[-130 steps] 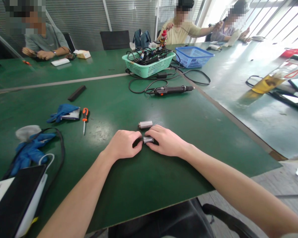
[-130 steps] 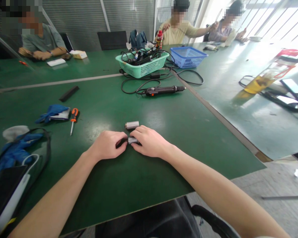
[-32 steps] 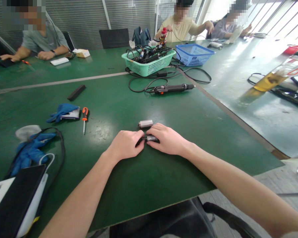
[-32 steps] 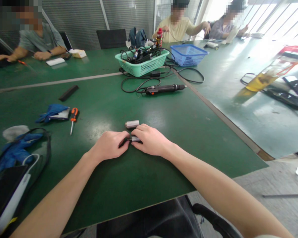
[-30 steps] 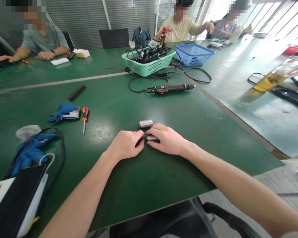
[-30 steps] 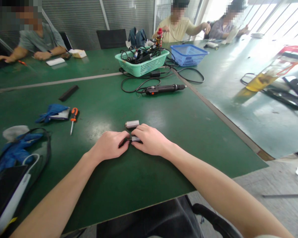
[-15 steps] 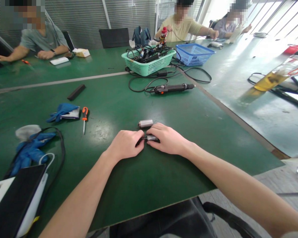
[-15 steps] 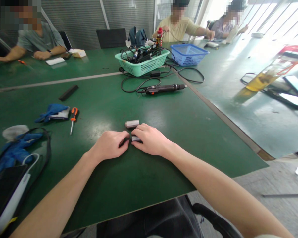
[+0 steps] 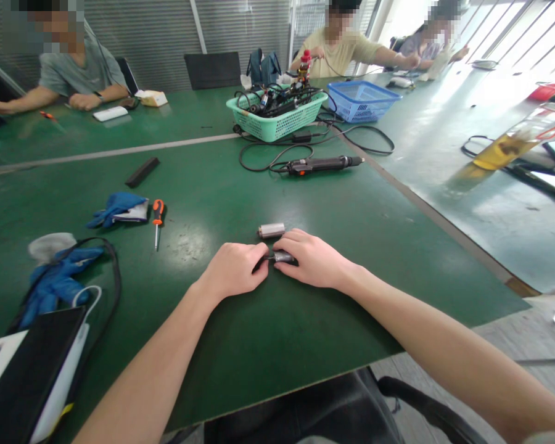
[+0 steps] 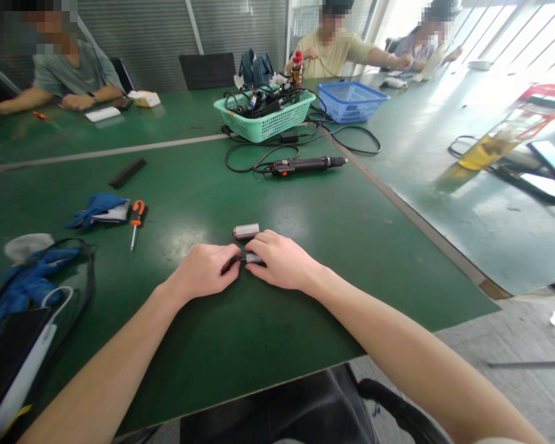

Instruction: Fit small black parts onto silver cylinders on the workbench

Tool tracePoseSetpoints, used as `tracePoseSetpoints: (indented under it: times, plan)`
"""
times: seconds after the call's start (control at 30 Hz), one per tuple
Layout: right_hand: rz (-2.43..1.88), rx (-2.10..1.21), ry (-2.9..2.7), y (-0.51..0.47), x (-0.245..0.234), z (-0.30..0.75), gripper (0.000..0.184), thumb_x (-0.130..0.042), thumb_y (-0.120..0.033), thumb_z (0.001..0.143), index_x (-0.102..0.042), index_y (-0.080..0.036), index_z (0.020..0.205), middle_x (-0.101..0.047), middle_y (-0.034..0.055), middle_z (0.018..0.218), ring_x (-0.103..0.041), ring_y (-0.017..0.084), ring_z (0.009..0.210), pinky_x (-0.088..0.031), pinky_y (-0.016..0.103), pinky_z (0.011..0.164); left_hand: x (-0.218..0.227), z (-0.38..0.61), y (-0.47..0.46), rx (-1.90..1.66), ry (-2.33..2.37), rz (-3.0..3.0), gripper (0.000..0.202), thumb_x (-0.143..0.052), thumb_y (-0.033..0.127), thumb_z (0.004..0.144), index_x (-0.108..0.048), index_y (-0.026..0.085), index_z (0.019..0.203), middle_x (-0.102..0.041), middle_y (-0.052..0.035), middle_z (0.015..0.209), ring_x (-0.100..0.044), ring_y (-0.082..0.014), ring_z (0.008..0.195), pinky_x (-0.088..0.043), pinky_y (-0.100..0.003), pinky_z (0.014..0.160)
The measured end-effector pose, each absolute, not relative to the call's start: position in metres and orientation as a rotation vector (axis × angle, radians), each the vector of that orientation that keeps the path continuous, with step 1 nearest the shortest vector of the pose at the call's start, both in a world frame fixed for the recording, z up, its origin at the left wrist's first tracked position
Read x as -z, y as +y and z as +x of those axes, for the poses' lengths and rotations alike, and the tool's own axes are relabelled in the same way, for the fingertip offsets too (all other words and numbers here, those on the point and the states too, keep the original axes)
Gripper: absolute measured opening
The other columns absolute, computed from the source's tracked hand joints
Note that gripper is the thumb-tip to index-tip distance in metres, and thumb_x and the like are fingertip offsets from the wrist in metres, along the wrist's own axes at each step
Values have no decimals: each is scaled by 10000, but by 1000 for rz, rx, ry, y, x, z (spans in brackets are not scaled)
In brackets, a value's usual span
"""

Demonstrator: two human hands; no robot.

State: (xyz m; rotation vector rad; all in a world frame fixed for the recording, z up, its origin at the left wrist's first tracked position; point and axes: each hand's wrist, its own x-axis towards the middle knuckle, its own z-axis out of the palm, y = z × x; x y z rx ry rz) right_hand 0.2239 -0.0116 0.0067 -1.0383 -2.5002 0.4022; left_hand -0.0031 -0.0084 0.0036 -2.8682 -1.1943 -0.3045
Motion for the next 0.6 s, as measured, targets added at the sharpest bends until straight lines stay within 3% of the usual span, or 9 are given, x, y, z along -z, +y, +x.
tracePoseSetpoints:
  times: [0.6]
  plan:
    - [-1043, -396, -2477, -12, -6, 224, 149, -622, -264, 902, -633, -179, 1024, -662, 102, 1018, -589, 246, 986, -496, 374, 841, -3, -3, -8, 279, -1224, -2882, 156, -464, 278, 932, -586, 200, 873, -696, -36, 773, -647, -195, 673, -366, -298, 588]
